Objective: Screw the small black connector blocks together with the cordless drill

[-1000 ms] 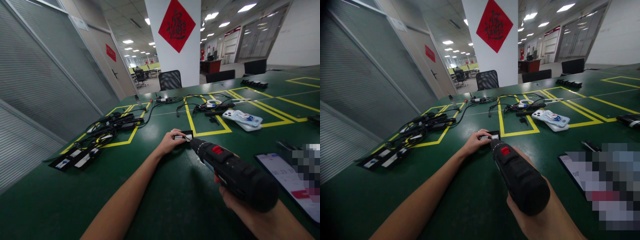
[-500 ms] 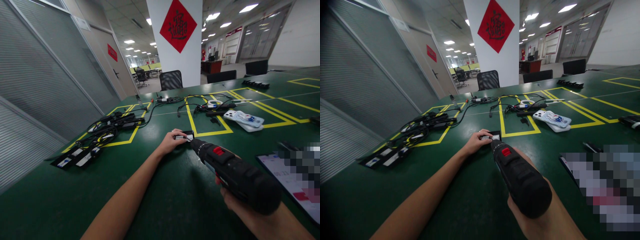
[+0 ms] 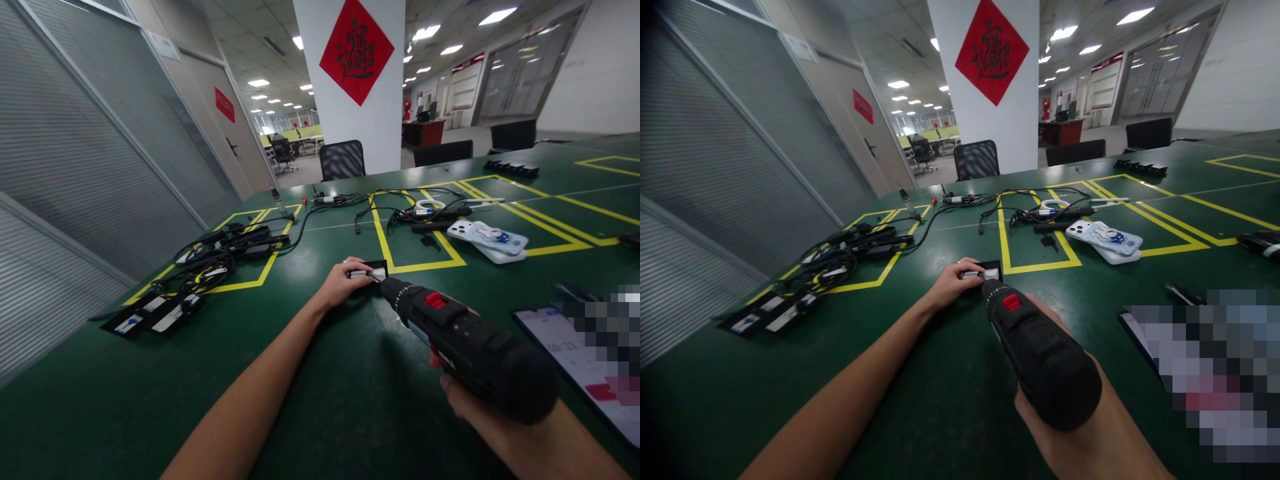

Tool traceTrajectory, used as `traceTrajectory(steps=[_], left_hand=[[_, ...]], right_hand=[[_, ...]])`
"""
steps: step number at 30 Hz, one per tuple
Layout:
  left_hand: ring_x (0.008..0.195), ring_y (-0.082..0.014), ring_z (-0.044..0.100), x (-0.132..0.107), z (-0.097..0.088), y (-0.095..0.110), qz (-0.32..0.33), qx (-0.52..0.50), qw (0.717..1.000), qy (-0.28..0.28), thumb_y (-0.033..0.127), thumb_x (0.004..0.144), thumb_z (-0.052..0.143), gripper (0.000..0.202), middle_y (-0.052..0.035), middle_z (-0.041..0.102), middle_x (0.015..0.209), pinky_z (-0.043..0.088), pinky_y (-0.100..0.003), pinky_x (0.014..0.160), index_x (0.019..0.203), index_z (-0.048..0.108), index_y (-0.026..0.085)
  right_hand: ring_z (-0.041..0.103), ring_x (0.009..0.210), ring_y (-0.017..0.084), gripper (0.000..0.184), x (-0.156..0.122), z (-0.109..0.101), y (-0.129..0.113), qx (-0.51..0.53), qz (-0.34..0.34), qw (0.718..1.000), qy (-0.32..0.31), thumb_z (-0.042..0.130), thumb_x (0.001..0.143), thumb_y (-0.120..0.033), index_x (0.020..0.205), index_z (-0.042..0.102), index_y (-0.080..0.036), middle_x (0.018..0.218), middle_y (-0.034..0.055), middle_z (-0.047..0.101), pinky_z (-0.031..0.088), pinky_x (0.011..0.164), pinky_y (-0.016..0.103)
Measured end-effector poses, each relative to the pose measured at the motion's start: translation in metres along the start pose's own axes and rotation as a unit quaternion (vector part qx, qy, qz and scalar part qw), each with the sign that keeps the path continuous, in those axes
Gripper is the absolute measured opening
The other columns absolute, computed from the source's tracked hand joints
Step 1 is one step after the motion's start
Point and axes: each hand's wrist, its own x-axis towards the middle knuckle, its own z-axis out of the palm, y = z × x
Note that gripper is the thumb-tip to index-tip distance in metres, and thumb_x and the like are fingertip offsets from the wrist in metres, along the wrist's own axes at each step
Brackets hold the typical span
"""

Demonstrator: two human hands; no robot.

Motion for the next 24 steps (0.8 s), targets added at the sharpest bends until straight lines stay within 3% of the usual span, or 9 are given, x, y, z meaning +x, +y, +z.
traceTrajectory(steps=[3,5,15,24], left_hand=[[0.106,-0.0207,0.051,0.000,0.000,0.000,-0.001,-0.003,1.000,-0.001,0.034,0.073,0.066,0.028,-0.0082,0.056,0.111,0.038,-0.035,0.095,0.096,0.068,0.018],[0.106,-0.0206,0.051,0.000,0.001,-0.001,-0.001,-0.007,1.000,-0.001,0.034,0.073,0.066,0.028,-0.0082,0.055,0.111,0.039,-0.034,0.095,0.096,0.068,0.017],[0.105,-0.0199,0.052,0.001,0.001,-0.001,-0.002,-0.015,1.000,-0.009,0.033,0.073,0.066,0.029,-0.0081,0.055,0.111,0.040,-0.033,0.092,0.096,0.068,0.017],[0.106,-0.0202,0.051,0.000,0.000,0.001,-0.014,-0.011,1.000,-0.014,0.032,0.072,0.066,0.029,-0.0082,0.053,0.114,0.041,-0.033,0.092,0.097,0.068,0.017]], right_hand=[[0.068,0.092,0.028,0.058,0.000,-0.002,0.003,-0.003,0.001,0.998,-0.068,0.054,0.071,-0.016,0.128,0.049,-0.028,0.089,0.0022,0.071,0.059,0.071,0.041],[0.067,0.094,0.029,0.061,0.000,-0.002,0.005,-0.003,0.002,0.997,-0.080,0.053,0.073,-0.014,0.131,0.045,-0.027,0.086,0.0022,0.071,0.059,0.072,0.042],[0.056,0.113,0.032,0.069,0.001,0.001,0.011,0.007,-0.022,0.999,-0.044,0.055,0.069,-0.008,0.133,0.042,-0.031,0.106,0.0030,0.068,0.057,0.081,0.045],[0.058,0.109,0.036,0.075,0.003,0.002,0.008,0.036,-0.039,0.997,-0.050,0.058,0.063,-0.007,0.132,0.044,-0.033,0.119,0.0015,0.063,0.057,0.081,0.049]])
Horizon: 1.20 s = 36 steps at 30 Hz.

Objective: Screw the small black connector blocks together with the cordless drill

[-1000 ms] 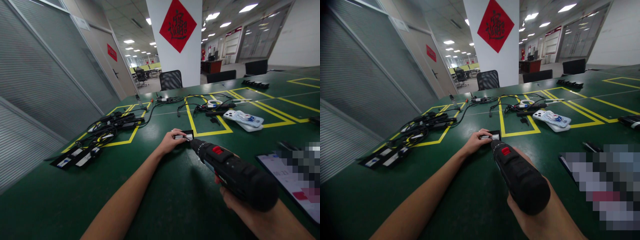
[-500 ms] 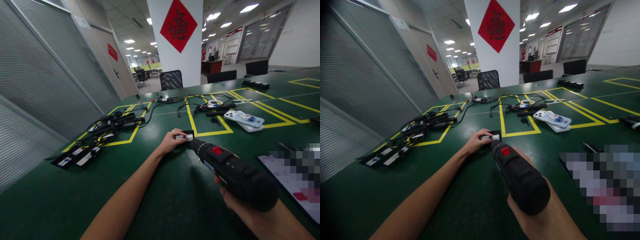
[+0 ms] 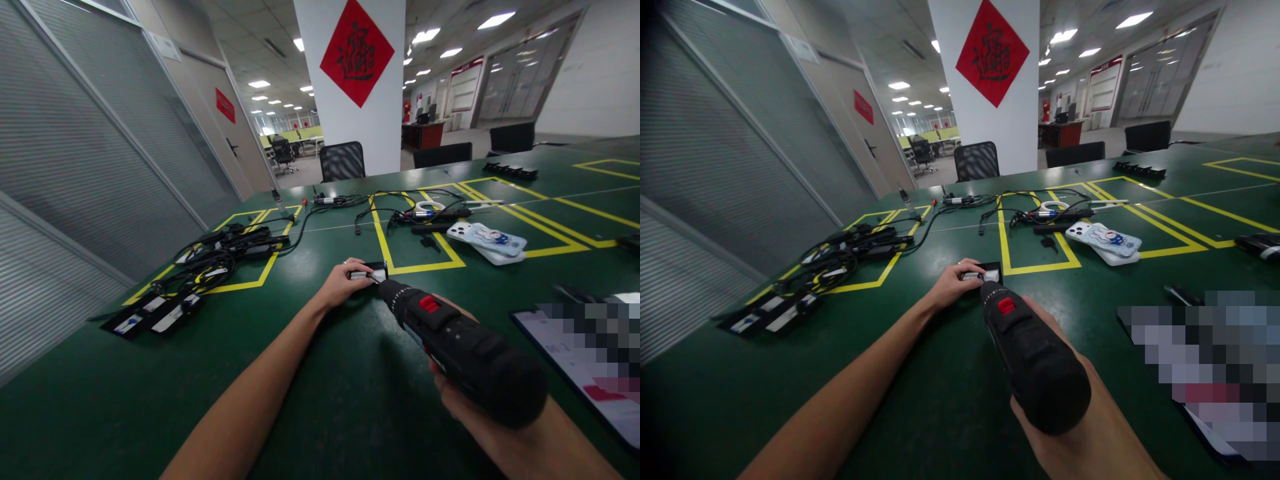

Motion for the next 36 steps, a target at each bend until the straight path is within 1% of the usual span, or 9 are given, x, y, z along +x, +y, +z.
traceTrajectory(steps=[5,10,14,17,19,22,29,33,36], left_hand=[[0.105,-0.0199,0.051,-0.0001,0.0001,-0.0014,0.002,-0.002,1.000,0.001,0.033,0.072,0.067,0.029,-0.0082,0.053,0.114,0.041,-0.032,0.090,0.097,0.068,0.017],[0.105,-0.0198,0.052,-0.0004,0.0006,-0.0015,0.005,0.001,1.000,0.003,0.034,0.072,0.067,0.030,-0.0079,0.052,0.113,0.041,-0.032,0.091,0.096,0.068,0.017],[0.103,-0.0192,0.052,0.0002,0.0007,-0.0021,0.005,0.000,1.000,0.000,0.033,0.072,0.067,0.029,-0.0077,0.052,0.113,0.041,-0.032,0.090,0.096,0.067,0.017],[0.104,-0.0189,0.052,0.0008,0.0007,-0.0023,0.011,-0.002,1.000,-0.001,0.033,0.072,0.068,0.029,-0.0078,0.052,0.112,0.040,-0.031,0.091,0.096,0.067,0.017],[0.104,-0.0187,0.051,0.0009,0.0008,-0.0023,0.015,-0.001,1.000,-0.001,0.032,0.072,0.068,0.028,-0.0078,0.053,0.111,0.040,-0.031,0.091,0.096,0.067,0.017],[0.104,-0.0187,0.051,0.0008,0.0008,-0.0025,0.015,-0.003,1.000,-0.001,0.032,0.071,0.068,0.028,-0.0078,0.053,0.111,0.040,-0.030,0.090,0.096,0.067,0.017],[0.104,-0.0187,0.051,-0.0001,0.0008,-0.0019,0.015,-0.007,1.000,-0.001,0.030,0.071,0.069,0.028,-0.0078,0.052,0.111,0.040,-0.031,0.091,0.095,0.067,0.017],[0.105,-0.0193,0.051,-0.0001,0.0009,-0.0004,0.012,-0.004,1.000,0.001,0.030,0.071,0.068,0.028,-0.0081,0.052,0.112,0.040,-0.033,0.093,0.095,0.067,0.017],[0.105,-0.0197,0.052,-0.0002,0.0007,0.0002,0.007,-0.001,1.000,-0.001,0.031,0.071,0.068,0.028,-0.0082,0.052,0.113,0.040,-0.034,0.093,0.096,0.067,0.017]], right_hand=[[0.058,0.110,0.035,0.076,-0.0004,-0.0003,0.0012,0.004,-0.002,1.000,0.008,0.058,0.062,-0.006,0.131,0.045,-0.035,0.113,0.0010,0.066,0.058,0.079,0.046],[0.057,0.111,0.035,0.075,-0.0004,0.0003,0.0021,0.003,-0.007,1.000,0.004,0.057,0.062,-0.007,0.131,0.045,-0.033,0.116,0.0019,0.064,0.058,0.079,0.049],[0.059,0.109,0.036,0.076,-0.0008,0.0035,0.0019,0.015,-0.010,1.000,0.015,0.057,0.060,-0.006,0.130,0.046,-0.033,0.121,0.0015,0.062,0.058,0.078,0.050],[0.058,0.109,0.036,0.078,-0.0018,0.0041,0.0013,0.010,-0.016,1.000,0.013,0.056,0.060,-0.005,0.132,0.044,-0.033,0.117,0.0028,0.064,0.058,0.077,0.050],[0.057,0.111,0.037,0.078,-0.0022,0.0031,0.0007,-0.001,-0.020,1.000,0.011,0.056,0.061,-0.005,0.132,0.043,-0.033,0.117,0.0035,0.064,0.057,0.079,0.051],[0.053,0.115,0.037,0.076,-0.0020,0.0012,-0.0003,-0.014,-0.019,1.000,0.014,0.056,0.062,-0.006,0.132,0.044,-0.033,0.121,0.0034,0.062,0.054,0.084,0.053],[0.059,0.109,0.033,0.074,0.0005,0.0040,-0.0027,0.021,-0.007,1.000,0.008,0.055,0.063,-0.004,0.130,0.045,-0.033,0.119,0.0024,0.063,0.056,0.081,0.049],[0.057,0.111,0.035,0.072,0.0001,0.0043,-0.0037,0.015,0.001,1.000,0.017,0.056,0.062,-0.005,0.128,0.047,-0.033,0.124,0.0016,0.059,0.057,0.081,0.050],[0.057,0.111,0.036,0.073,-0.0005,0.0017,-0.0038,0.006,-0.003,1.000,0.010,0.058,0.062,-0.006,0.129,0.047,-0.034,0.120,0.0006,0.062,0.057,0.080,0.049]])
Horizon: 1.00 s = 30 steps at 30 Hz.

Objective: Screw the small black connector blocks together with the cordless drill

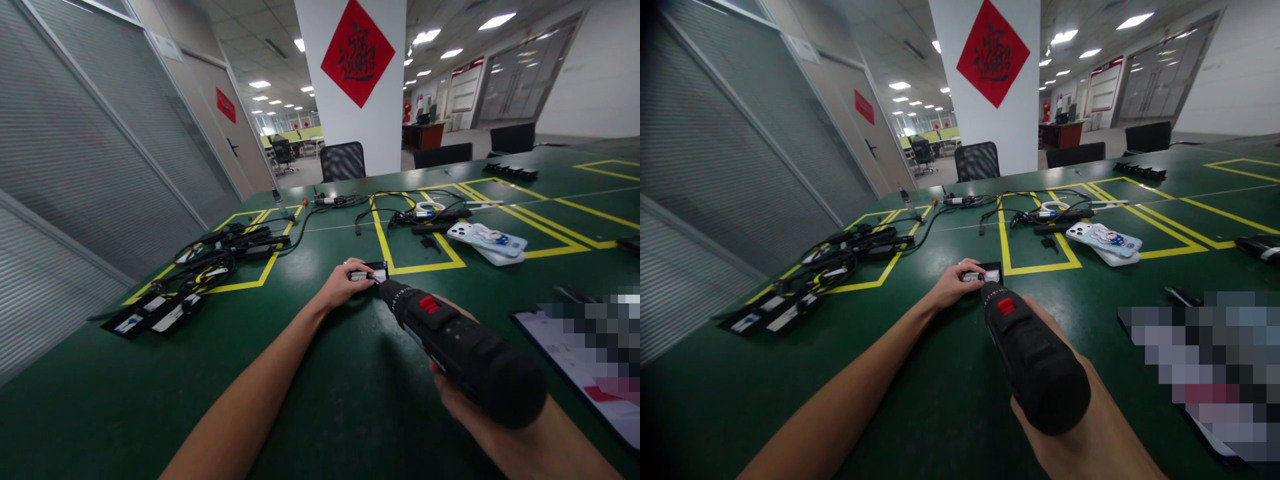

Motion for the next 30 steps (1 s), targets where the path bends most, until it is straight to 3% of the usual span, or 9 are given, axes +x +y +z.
traceTrajectory(steps=[12,19,25,30], left_hand=[[0.103,-0.0188,0.052,0.0001,0.0002,-0.0011,0.005,0.003,1.000,-0.001,0.031,0.071,0.068,0.027,-0.0078,0.052,0.112,0.041,-0.032,0.092,0.095,0.067,0.017],[0.101,-0.0181,0.052,-0.0005,0.0003,-0.0007,0.005,0.006,1.000,-0.002,0.027,0.070,0.068,0.028,-0.0074,0.051,0.112,0.042,-0.031,0.091,0.097,0.066,0.017],[0.099,-0.0177,0.053,-0.0001,0.0010,-0.0022,-0.001,0.003,1.000,-0.002,0.022,0.069,0.067,0.028,-0.0073,0.050,0.114,0.045,-0.029,0.086,0.097,0.066,0.017],[0.098,-0.0176,0.053,0.0000,0.0012,0.0001,0.002,0.010,1.000,0.004,0.021,0.068,0.066,0.027,-0.0068,0.051,0.111,0.044,-0.030,0.087,0.094,0.067,0.017]], right_hand=[[0.062,0.104,0.033,0.072,0.0011,0.0049,0.0015,0.030,0.015,0.999,0.023,0.053,0.061,-0.002,0.126,0.049,-0.032,0.119,0.0011,0.064,0.059,0.077,0.047],[0.055,0.114,0.035,0.076,-0.0007,0.0051,0.0063,-0.004,0.003,1.000,0.025,0.057,0.060,-0.001,0.127,0.048,-0.034,0.114,0.0028,0.066,0.055,0.085,0.050],[0.055,0.114,0.033,0.066,-0.0026,0.0055,0.0092,-0.022,-0.006,0.999,0.029,0.054,0.068,-0.005,0.128,0.047,-0.034,0.112,0.0031,0.066,0.055,0.084,0.052],[0.059,0.109,0.034,0.067,-0.0016,0.0043,0.0074,-0.018,-0.019,0.999,0.042,0.057,0.062,-0.002,0.121,0.054,-0.034,0.106,0.0017,0.069,0.057,0.079,0.051]])
